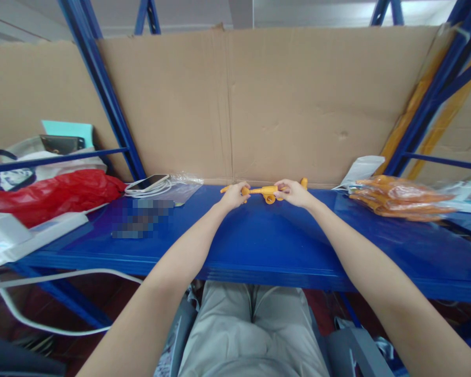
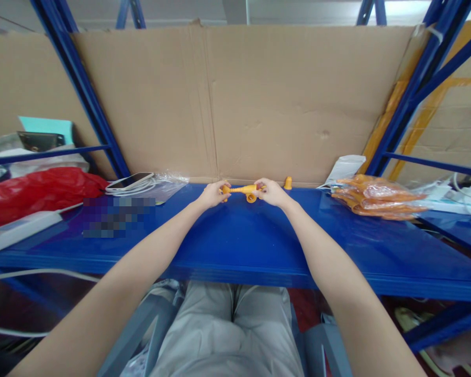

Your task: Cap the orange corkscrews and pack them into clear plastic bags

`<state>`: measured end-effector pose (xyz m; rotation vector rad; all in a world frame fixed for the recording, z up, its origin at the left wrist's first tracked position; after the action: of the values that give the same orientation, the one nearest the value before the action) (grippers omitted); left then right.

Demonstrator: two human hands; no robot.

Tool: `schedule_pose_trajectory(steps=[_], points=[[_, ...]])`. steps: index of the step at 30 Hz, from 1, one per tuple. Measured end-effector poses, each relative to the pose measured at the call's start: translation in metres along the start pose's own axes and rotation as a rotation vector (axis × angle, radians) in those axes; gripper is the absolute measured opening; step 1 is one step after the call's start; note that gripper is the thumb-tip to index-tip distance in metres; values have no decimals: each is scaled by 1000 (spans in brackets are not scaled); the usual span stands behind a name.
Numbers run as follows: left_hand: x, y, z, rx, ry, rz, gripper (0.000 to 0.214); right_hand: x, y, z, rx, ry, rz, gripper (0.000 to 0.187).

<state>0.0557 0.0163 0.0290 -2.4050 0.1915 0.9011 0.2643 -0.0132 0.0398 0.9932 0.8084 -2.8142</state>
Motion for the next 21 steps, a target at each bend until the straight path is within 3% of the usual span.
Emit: schedule_pose_trajectory(steps=[3,9,12,16,21], points=[[-4,1,-7,38,-35,-10,26,3,2,0,109,-69,19,12],[-5,4,-14,45,-86,-37,24,7,8,3,250,-94,38,16],[-5,5,-13,34,-87,-53,24,8,10,4,244,-109,79,13],[-5,4,-13,48,-91,-64,24,8,11,1,198,-124,139,34],[-7,5,-15,60,-109,-86,23,10,9,-5,254,-116,135,22]])
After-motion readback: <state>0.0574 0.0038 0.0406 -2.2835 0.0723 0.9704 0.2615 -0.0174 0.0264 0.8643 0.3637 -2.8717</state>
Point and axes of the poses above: each hand's wrist, its own y-axis away from the middle knuckle, its own x-axis out of the palm, z = x × y, the point moved 6 cm from there along -y, towards the middle knuckle, and after that the axes turned 7 degrees about y, right-handed, at the moved point
